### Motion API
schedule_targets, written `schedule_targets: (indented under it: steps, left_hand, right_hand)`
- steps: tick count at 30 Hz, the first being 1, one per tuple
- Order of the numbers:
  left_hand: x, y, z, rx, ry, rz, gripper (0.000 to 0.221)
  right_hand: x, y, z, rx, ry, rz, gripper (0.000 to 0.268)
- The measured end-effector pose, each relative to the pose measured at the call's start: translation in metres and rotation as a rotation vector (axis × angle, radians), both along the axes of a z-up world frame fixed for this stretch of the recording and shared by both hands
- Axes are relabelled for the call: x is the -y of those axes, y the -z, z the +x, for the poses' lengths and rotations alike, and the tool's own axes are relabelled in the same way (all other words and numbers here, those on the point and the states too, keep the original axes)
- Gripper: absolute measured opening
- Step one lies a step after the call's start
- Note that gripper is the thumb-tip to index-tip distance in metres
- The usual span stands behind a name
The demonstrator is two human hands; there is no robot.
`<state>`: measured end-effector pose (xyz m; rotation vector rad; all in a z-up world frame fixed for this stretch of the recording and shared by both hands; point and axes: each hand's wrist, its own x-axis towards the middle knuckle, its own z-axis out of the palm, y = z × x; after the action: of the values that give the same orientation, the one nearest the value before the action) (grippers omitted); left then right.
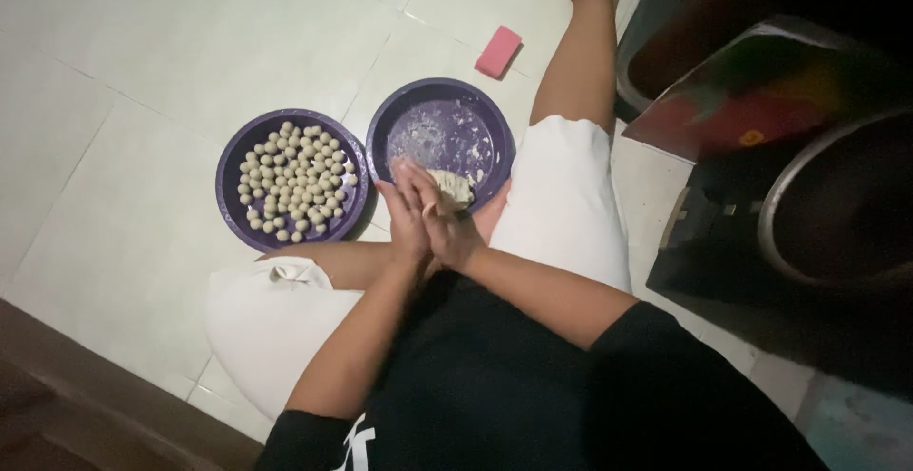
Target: Rolling small pieces of dough into balls and placing them in a bowl.
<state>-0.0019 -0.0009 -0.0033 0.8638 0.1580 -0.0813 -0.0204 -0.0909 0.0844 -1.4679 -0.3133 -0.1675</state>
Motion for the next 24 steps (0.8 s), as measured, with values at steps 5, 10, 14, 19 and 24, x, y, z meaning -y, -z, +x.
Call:
schedule_targets:
  steps: [5, 10, 14, 19, 24]
  left_hand:
    - [0.021, 0.001, -0.021, 0.029, 0.009, 0.033, 0.064]
    - [0.002, 0.000, -0.009, 0.049, 0.014, 0.053, 0.064]
    - [0.023, -0.040, -0.012, -0.029, 0.003, 0.153, 0.067]
    - [0.020, 0.027, -0.004, -0.037, 0.049, -0.447, 0.062]
    - [0.014, -0.036, -0.010, -0.120, -0.068, -0.456, 0.059]
  right_hand:
    - [0.013, 0.054, 0.025, -0.096, -0.022, 0.114, 0.086]
    - [0.003, 0.002, -0.006, 0.011, -0.072, -0.023, 0.087]
    - [0.006, -0.003, 0.002, 0.044, -0.043, -0.127, 0.092]
    - [0.009, 0.008, 0.005, 0.080, -0.050, -0.175, 0.093]
    - [0.008, 0.021, 0.001, 0.118, -0.046, -0.221, 0.093]
